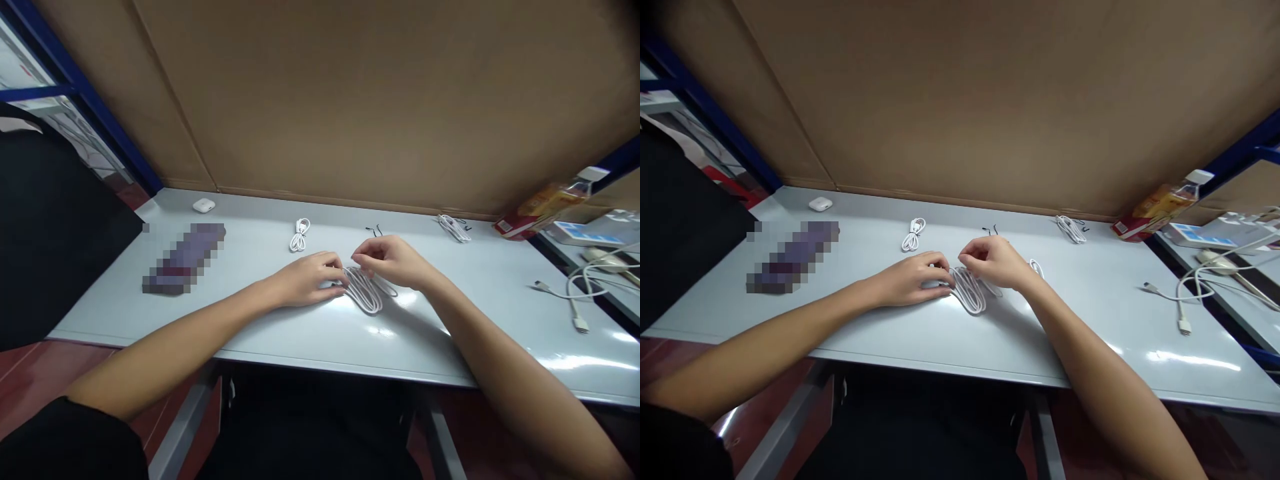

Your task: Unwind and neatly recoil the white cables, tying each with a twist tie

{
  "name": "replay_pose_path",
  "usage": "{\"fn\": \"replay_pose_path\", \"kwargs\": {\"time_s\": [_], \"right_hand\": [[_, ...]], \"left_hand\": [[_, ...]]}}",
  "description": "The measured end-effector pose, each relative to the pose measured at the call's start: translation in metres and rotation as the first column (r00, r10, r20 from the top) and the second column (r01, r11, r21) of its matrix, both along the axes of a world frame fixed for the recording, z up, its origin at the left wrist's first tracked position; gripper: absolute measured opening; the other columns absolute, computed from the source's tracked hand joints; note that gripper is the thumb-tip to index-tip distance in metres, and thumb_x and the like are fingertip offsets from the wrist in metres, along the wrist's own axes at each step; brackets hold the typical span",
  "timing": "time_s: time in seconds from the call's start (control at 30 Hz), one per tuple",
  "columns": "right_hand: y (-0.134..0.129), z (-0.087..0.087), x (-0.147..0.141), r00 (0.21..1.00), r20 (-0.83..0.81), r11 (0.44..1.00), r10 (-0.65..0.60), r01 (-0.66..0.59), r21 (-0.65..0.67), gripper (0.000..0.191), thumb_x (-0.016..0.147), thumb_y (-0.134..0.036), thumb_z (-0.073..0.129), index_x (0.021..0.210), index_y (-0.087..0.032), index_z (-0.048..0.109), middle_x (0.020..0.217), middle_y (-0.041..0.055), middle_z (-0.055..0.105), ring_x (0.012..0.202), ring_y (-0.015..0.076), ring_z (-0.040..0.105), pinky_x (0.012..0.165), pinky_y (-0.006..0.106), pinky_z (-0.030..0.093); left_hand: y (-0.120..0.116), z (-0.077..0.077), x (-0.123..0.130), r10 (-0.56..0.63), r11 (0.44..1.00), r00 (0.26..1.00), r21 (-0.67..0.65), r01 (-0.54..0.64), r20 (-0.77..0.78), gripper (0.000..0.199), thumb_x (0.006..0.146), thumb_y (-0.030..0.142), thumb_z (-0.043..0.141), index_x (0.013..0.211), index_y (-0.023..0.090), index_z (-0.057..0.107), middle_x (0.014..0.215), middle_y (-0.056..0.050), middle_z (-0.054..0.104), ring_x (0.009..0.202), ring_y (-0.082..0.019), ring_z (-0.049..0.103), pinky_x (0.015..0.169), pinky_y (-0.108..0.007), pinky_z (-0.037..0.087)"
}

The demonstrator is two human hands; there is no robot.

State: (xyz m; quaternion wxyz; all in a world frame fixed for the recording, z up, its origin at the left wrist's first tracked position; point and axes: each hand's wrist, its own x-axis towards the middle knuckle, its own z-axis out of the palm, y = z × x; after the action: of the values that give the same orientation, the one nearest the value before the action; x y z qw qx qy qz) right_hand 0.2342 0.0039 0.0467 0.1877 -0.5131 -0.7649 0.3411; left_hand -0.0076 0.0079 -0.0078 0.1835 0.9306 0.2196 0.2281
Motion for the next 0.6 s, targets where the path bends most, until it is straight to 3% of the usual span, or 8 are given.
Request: {"fn": "replay_pose_path", "kwargs": {"time_s": [0.1, 0.2, 0.37, 0.47, 0.6], "right_hand": [[0.004, 0.007, 0.014, 0.995, 0.094, 0.999, 0.017, -0.02, 0.033, 0.023, 0.085, -0.039, 0.066, 0.093, -0.019, 0.074, 0.077, 0.0033, 0.071, 0.066, 0.0169, 0.061, 0.057, 0.028, 0.043], [0.007, 0.007, 0.025, 0.969, 0.229, 0.995, 0.087, -0.075, -0.062, 0.026, 0.084, -0.04, 0.069, 0.1, -0.021, 0.074, 0.08, 0.0041, 0.073, 0.067, 0.0182, 0.064, 0.058, 0.029, 0.046], [0.009, 0.003, 0.025, 0.947, 0.301, 0.982, 0.112, -0.058, -0.181, 0.025, 0.078, -0.029, 0.071, 0.103, -0.023, 0.072, 0.08, 0.0028, 0.075, 0.063, 0.0185, 0.065, 0.055, 0.03, 0.045], [0.01, 0.008, 0.029, 0.952, 0.285, 0.984, 0.111, -0.065, -0.167, 0.028, 0.08, -0.031, 0.069, 0.107, -0.023, 0.074, 0.083, 0.0033, 0.076, 0.067, 0.0191, 0.067, 0.059, 0.03, 0.047], [0.012, 0.017, 0.037, 0.984, 0.17, 0.987, 0.061, -0.033, -0.16, 0.041, 0.084, -0.04, 0.069, 0.121, -0.022, 0.072, 0.074, 0.0025, 0.073, 0.069, 0.02, 0.066, 0.061, 0.031, 0.046]], "left_hand": [[0.003, 0.0, -0.001, -0.006, 0.999, 1.0, -0.048, 0.005, -0.007, 0.019, 0.104, 0.029, 0.056, 0.104, 0.021, 0.074, 0.105, -0.007, 0.067, 0.095, -0.019, 0.064, 0.085, -0.029, 0.048], [0.006, 0.005, -0.002, -0.001, 0.995, 1.0, -0.099, -0.002, -0.026, 0.02, 0.105, 0.03, 0.054, 0.103, 0.021, 0.072, 0.102, -0.006, 0.07, 0.096, -0.02, 0.064, 0.087, -0.031, 0.047], [0.006, 0.017, -0.006, 0.142, 0.956, 0.989, -0.266, -0.128, 0.034, 0.022, 0.102, 0.035, 0.055, 0.105, 0.02, 0.072, 0.1, -0.005, 0.074, 0.089, -0.018, 0.066, 0.079, -0.031, 0.049], [0.008, 0.022, -0.008, 0.259, 0.888, 0.959, -0.418, -0.19, 0.114, 0.025, 0.096, 0.041, 0.065, 0.104, 0.02, 0.075, 0.097, -0.005, 0.075, 0.085, -0.018, 0.066, 0.073, -0.03, 0.049], [0.013, 0.02, -0.01, 0.387, 0.738, 0.893, -0.658, -0.151, 0.229, 0.032, 0.086, 0.042, 0.078, 0.107, 0.018, 0.078, 0.091, -0.006, 0.075, 0.082, -0.017, 0.067, 0.073, -0.03, 0.05]]}}
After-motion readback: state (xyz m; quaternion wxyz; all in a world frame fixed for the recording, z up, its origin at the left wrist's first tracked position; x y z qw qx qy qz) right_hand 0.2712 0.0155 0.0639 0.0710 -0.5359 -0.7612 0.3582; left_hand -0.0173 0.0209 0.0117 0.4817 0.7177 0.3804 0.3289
